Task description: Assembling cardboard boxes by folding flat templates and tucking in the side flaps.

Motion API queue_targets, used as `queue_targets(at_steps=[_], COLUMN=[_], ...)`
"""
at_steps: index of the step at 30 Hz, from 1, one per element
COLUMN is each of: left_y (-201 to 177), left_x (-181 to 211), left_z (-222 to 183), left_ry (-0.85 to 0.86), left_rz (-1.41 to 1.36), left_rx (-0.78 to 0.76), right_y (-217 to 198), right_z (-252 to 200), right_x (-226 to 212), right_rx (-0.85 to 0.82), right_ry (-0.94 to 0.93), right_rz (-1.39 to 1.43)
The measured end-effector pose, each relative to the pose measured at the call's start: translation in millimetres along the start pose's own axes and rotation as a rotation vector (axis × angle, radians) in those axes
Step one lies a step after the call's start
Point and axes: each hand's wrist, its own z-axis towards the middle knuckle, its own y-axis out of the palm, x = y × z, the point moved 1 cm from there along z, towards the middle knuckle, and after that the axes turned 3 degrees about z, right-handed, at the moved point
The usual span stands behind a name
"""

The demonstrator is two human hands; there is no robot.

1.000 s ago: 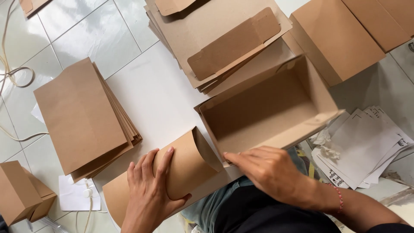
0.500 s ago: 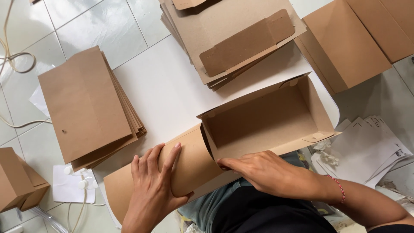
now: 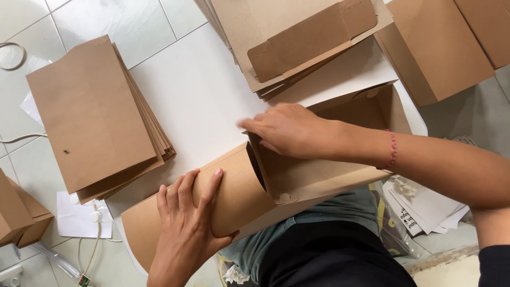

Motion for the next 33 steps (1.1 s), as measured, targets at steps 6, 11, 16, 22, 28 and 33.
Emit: queue_targets(at_steps=[6, 11, 16, 22, 28, 33], left_y=[-5, -8, -9, -8, -3, 1], left_x=[4, 5, 3, 4, 8, 10], left_z=[1, 4, 8, 7, 3, -1], left_ry=[-0.015, 0.004, 0.014, 0.035, 0.02, 0.039], left_rz=[0.007, 0.059, 0.065, 0.034, 0.037, 0.011], left_rx=[0.003, 0.014, 0.009, 0.017, -0.06, -0.028], right_y=[7, -5, 6, 7, 21, -21], right_z=[3, 0, 4, 3, 2, -61], right_x=[2, 2, 3, -7, -7, -15], right_rx=[-0.041, -0.089, -0.08, -0.017, -0.009, 0.513], right_ry=[0.162, 0.064, 0.064, 0.062, 0.052, -0.201], right_rz=[0.125, 0.215, 0.237, 0.339, 0.237, -0.101])
